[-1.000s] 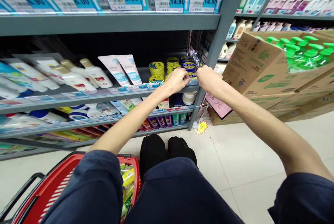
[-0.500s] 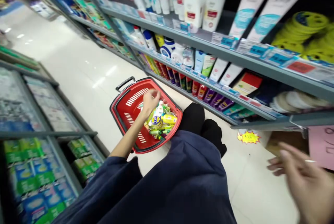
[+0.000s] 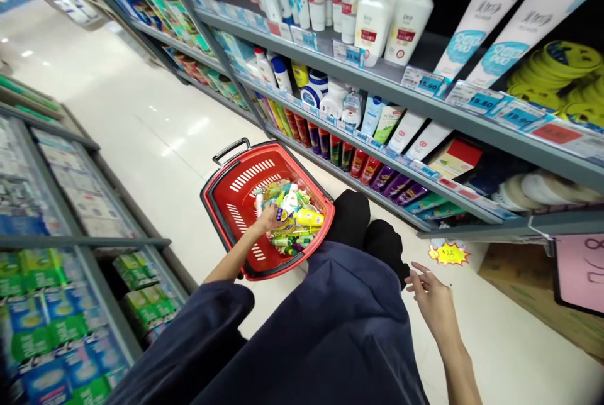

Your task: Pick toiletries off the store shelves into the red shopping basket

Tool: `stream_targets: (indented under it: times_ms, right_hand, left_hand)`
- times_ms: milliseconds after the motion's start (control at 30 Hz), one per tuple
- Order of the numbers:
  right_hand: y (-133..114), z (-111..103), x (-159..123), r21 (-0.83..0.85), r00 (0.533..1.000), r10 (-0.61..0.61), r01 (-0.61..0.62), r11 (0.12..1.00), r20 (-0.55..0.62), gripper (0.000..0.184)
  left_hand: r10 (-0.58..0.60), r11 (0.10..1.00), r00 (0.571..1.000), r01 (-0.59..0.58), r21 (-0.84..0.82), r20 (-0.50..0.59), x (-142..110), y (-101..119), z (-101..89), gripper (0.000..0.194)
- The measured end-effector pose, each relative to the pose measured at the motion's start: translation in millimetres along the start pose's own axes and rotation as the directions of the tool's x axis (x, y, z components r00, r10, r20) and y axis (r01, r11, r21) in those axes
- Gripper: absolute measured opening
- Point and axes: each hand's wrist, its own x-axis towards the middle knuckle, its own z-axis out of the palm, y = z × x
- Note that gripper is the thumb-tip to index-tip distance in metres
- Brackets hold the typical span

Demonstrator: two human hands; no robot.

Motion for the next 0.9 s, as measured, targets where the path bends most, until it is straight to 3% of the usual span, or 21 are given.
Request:
stream_targets:
  times_ms: [100,167,200,267,400,533,633,700,800,900]
  right_hand:
    - [-35.0,11.1,7.1,0.142,0.997,-0.041,0.032,0.989,0.059,0.06]
    - [-76.8,19.7,11.9,0.285,0.986,-0.118,0.08,0.955,0.118,0.058]
    - [-101.5,22.5,14.5,0.351,0.974,-0.181,0.123,0.928,0.138,0.054]
    - [-152.5,22.0,19.8,0.45,0.934,-0.328,0.233,0.862,0.146,0.049]
    - [-227.8,-13.6,27.8,0.582,0.856,-0.517,0.407,0.704,0.027,0.054]
    - [-251.3,-80.3,19.4,0.533,0.815,-0.528,0.565,0.63,-0.24,0.061]
    - [-255.6,-130.6,10.0,0.383,0.762,-0.529,0.646,0.66,-0.375,0.061]
    - [-258.3,-162.7,9.5,0.296,0.743,-0.489,0.646,0.704,-0.457,0.059]
    - [-261.5,-207.6,17.7,0.237,0.731,-0.415,0.606,0.759,-0.542,0.048]
    - [-262.6,-243.2,30.3,0.206,0.73,-0.384,0.576,0.791,-0.565,0.033]
  left_hand:
    - [0.124,0.991,0.989,-0.127,-0.039,-0.077,-24.9,14.4,-46.0,0.082]
    - [0.315,0.941,0.942,-0.326,-0.087,-0.118,-50.7,44.6,-80.7,0.082]
    - [0.451,0.875,0.882,-0.467,-0.127,-0.138,-64.8,65.8,-97.4,0.082]
    - [0.674,0.695,0.718,-0.696,-0.179,-0.171,-91.4,116.3,-126.7,0.08]
    - [0.894,0.369,0.387,-0.922,-0.12,-0.224,-122.2,222.1,-167.3,0.086]
    - [0.97,0.078,0.078,-0.997,-0.009,-0.231,-126.4,311.2,-194.3,0.082]
    - [0.967,-0.073,-0.078,-0.997,0.026,-0.241,-127.7,370.8,-204.2,0.077]
    - [0.938,-0.12,-0.112,-0.993,-0.006,-0.327,-126.8,409.0,-202.7,0.075]
    - [0.89,-0.159,-0.081,-0.977,-0.14,-0.45,-118.4,461.2,-192.3,0.075]
    - [0.877,-0.206,-0.082,-0.955,-0.215,-0.473,-103.0,503.1,-184.0,0.078]
